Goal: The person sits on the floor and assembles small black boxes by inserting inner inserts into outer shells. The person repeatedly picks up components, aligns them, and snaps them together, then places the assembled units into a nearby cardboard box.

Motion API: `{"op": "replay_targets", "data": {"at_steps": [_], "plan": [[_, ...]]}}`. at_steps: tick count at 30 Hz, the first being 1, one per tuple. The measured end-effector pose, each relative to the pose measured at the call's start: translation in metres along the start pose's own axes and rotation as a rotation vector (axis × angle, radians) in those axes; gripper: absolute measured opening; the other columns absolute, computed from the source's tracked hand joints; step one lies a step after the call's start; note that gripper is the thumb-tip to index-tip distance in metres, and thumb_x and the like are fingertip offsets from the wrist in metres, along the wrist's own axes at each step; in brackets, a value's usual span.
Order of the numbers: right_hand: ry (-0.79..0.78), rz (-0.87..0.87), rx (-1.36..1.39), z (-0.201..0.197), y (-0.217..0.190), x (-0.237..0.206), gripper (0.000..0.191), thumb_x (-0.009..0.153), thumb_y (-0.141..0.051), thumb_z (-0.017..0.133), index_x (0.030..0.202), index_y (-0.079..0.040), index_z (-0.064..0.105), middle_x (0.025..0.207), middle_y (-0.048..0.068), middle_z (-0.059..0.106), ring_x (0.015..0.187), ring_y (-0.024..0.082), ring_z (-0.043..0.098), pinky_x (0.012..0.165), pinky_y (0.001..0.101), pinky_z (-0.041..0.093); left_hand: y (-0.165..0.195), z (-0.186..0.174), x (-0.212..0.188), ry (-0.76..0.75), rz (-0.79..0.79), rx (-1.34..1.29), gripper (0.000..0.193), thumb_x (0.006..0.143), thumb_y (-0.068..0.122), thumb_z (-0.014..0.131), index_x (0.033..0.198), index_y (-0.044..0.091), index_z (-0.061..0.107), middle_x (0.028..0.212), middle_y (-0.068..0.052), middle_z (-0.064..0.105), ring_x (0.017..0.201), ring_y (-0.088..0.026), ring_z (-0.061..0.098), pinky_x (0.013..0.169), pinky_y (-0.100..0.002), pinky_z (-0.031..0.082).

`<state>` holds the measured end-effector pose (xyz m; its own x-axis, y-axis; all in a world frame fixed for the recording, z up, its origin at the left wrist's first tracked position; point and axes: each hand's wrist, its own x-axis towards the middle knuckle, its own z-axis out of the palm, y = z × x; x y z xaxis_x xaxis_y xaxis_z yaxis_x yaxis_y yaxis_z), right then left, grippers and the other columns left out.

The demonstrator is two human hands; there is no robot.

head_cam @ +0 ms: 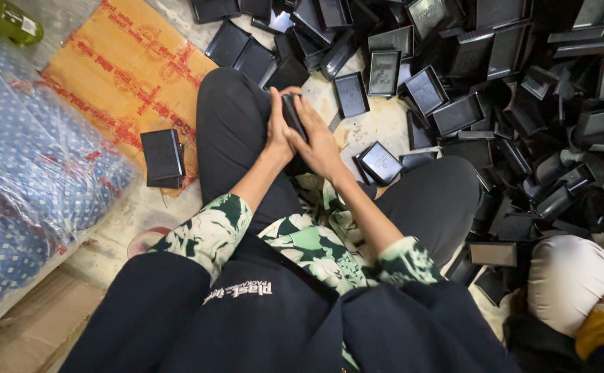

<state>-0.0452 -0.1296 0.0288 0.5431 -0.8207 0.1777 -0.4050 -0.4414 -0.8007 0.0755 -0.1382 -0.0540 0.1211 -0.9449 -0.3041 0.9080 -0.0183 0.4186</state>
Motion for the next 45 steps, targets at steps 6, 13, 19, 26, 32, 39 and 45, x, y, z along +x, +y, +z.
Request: {"op": "replay_targets", "data": {"at_steps": [6,13,19,26,32,39,45], "plan": [[-0.018,0.075,0.065,-0.038,-0.018,-0.013,0.071,0.087,-0.031,0.081,0.147,-0.006,0.053,0.134,0.025,0.061,0.122,0.033,0.057,0.102,0.0413,0.048,0.018,0.001,-0.002,-0.060,-0.058,0.193,0.046,0.108,0.058,0.049,0.115,0.014,0.061,0.095,-0.002,0.062,0.085,-0.015,0.062,0.075,-0.033,0.054],[0.121,0.273,0.289,-0.053,-0.026,-0.002,0.046,0.095,-0.025,0.074,0.133,-0.006,0.056,0.099,0.008,0.072,0.082,0.011,0.069,0.073,0.0292,0.057,0.053,0.004,-0.024,-0.245,0.020,0.390,0.038,0.105,0.034,0.064,0.133,0.010,0.056,0.121,-0.001,0.061,0.116,-0.012,0.058,0.101,-0.032,0.050],[0.201,0.263,0.031,-0.051,-0.021,-0.001,0.038,0.093,-0.025,0.076,0.121,-0.003,0.063,0.081,0.013,0.071,0.064,0.017,0.063,0.063,0.0333,0.052,0.046,0.001,-0.021,-0.269,0.033,0.409,0.041,0.102,0.029,0.071,0.133,0.006,0.056,0.119,-0.003,0.063,0.113,-0.013,0.061,0.099,-0.031,0.051],[0.233,0.159,0.059,-0.052,-0.011,-0.002,0.031,0.097,-0.029,0.078,0.105,-0.002,0.066,0.084,0.010,0.074,0.073,0.013,0.067,0.070,0.0328,0.053,0.043,-0.004,-0.018,-0.175,0.114,0.583,0.040,0.100,0.030,0.074,0.128,0.004,0.062,0.104,-0.001,0.064,0.092,-0.009,0.055,0.080,-0.026,0.043],[0.193,0.355,0.113,-0.045,-0.003,-0.003,0.037,0.095,-0.037,0.074,0.105,-0.002,0.070,0.075,0.008,0.070,0.066,0.012,0.057,0.062,0.0308,0.049,0.041,0.006,-0.024,-0.104,0.242,0.669,0.032,0.098,0.030,0.075,0.116,0.004,0.068,0.101,0.002,0.068,0.091,-0.006,0.060,0.081,-0.023,0.048],[-0.144,0.263,0.164,-0.052,0.018,-0.009,0.030,0.105,-0.031,0.060,0.127,-0.011,0.069,0.094,0.008,0.074,0.081,0.020,0.068,0.077,0.0353,0.053,0.178,-0.022,-0.048,0.050,0.581,0.787,0.024,0.105,0.022,0.071,0.115,0.001,0.068,0.109,0.000,0.067,0.104,-0.009,0.063,0.097,-0.026,0.052],[0.054,-0.024,-0.505,-0.037,0.087,0.005,0.051,0.075,-0.011,0.074,0.125,-0.013,0.068,0.126,0.014,0.066,0.113,0.037,0.058,0.091,0.0448,0.049,0.273,-0.128,-0.086,0.363,0.323,1.500,0.032,0.106,0.026,0.067,0.129,0.004,0.071,0.111,-0.008,0.074,0.102,-0.014,0.064,0.092,-0.030,0.052]]}}
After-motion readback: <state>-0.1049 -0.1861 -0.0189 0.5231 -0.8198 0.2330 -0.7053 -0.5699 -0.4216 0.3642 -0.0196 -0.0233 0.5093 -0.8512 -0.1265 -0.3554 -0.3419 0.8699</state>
